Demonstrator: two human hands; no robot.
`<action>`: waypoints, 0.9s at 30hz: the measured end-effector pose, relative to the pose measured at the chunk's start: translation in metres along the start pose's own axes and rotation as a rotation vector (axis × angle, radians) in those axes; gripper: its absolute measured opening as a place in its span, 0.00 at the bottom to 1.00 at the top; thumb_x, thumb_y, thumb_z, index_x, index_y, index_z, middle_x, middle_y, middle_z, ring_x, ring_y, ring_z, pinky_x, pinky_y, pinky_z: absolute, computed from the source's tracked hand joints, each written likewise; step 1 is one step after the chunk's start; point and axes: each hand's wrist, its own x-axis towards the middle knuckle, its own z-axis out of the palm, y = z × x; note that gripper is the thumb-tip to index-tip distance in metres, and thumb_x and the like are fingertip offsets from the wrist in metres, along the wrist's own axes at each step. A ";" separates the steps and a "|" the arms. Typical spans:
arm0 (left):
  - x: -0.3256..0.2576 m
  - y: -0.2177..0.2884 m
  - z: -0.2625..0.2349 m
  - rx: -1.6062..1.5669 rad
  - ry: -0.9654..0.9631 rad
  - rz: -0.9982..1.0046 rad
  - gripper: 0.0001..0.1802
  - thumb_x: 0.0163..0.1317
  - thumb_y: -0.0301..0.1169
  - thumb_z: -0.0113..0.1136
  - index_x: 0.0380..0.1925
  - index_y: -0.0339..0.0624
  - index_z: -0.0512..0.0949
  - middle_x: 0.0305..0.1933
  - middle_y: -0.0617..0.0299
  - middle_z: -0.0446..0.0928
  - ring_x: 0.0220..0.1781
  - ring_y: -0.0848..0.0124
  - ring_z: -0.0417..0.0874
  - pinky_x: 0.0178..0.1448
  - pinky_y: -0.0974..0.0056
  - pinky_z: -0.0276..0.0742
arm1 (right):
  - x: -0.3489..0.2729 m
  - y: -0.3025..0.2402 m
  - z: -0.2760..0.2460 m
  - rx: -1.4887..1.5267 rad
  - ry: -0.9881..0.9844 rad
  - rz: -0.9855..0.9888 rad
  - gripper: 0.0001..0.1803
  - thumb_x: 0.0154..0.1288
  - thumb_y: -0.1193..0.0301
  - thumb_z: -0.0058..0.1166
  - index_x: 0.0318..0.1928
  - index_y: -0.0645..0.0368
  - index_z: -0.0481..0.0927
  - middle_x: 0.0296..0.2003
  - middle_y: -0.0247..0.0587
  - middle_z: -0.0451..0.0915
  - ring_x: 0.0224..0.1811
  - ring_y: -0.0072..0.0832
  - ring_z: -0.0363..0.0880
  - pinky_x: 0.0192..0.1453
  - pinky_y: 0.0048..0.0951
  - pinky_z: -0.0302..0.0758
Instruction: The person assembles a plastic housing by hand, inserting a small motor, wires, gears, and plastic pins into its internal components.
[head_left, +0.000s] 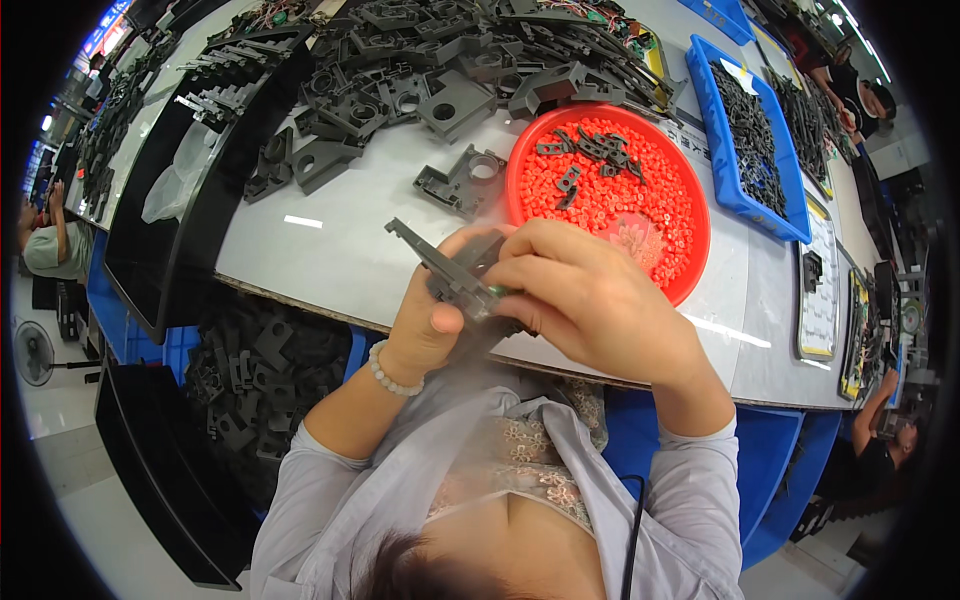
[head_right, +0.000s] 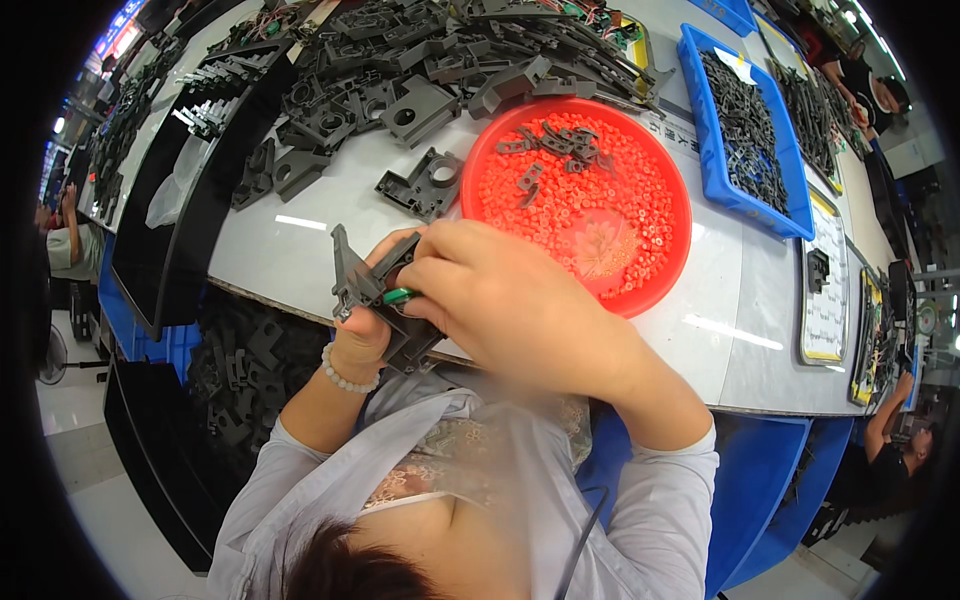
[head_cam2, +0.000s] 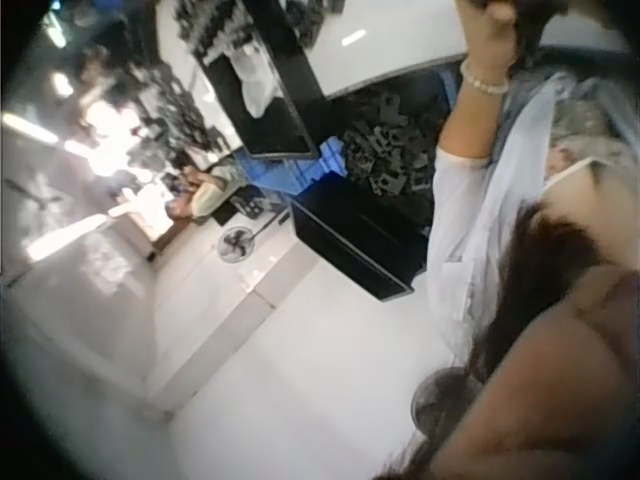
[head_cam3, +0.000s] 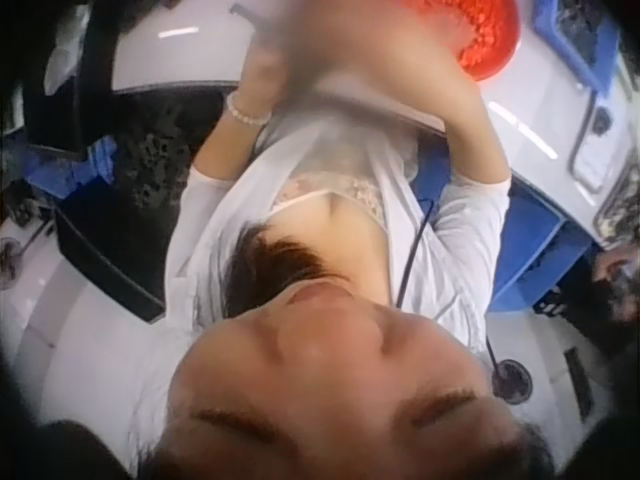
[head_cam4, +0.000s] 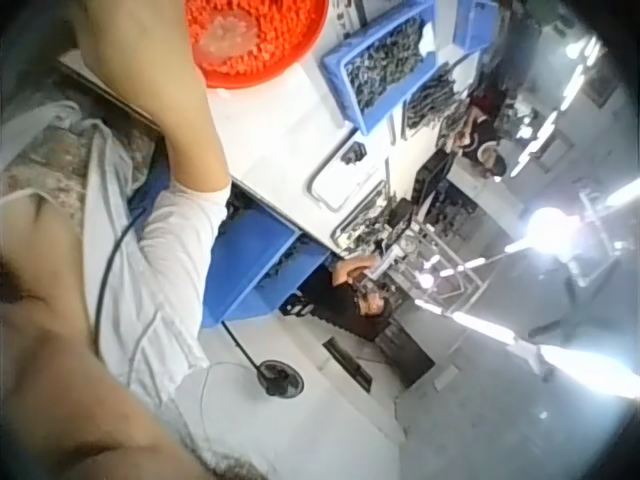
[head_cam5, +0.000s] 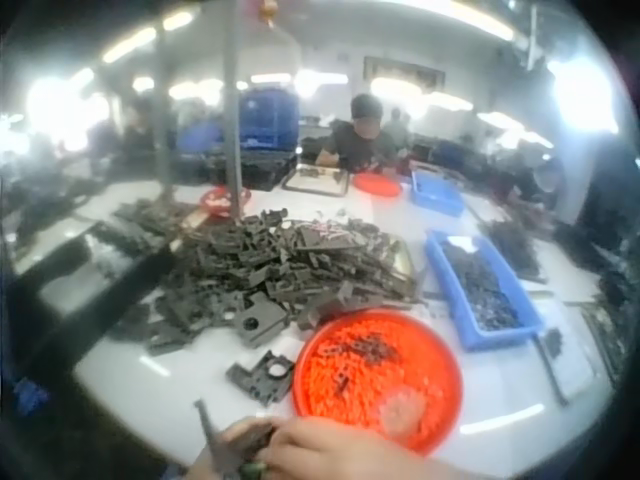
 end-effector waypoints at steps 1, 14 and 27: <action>-0.001 0.000 -0.001 0.001 -0.012 -0.009 0.59 0.30 0.63 0.70 0.57 0.33 0.61 0.51 0.58 0.71 0.53 0.69 0.74 0.57 0.65 0.71 | 0.000 0.003 -0.001 0.026 -0.034 0.040 0.09 0.52 0.73 0.56 0.35 0.62 0.75 0.29 0.42 0.72 0.33 0.41 0.73 0.38 0.36 0.72; 0.003 0.005 -0.003 -0.130 -0.134 -0.020 0.50 0.41 0.54 0.70 0.56 0.32 0.61 0.46 0.52 0.74 0.39 0.63 0.81 0.42 0.59 0.80 | 0.000 0.016 0.011 0.064 0.111 0.133 0.09 0.50 0.75 0.60 0.34 0.60 0.78 0.28 0.39 0.73 0.31 0.34 0.75 0.34 0.32 0.73; 0.008 0.003 -0.006 0.094 0.022 -0.037 0.45 0.50 0.56 0.63 0.54 0.29 0.63 0.47 0.50 0.73 0.46 0.66 0.79 0.48 0.65 0.78 | -0.001 0.016 0.019 0.010 0.153 0.294 0.05 0.49 0.81 0.59 0.30 0.63 0.80 0.26 0.36 0.73 0.26 0.24 0.74 0.29 0.24 0.71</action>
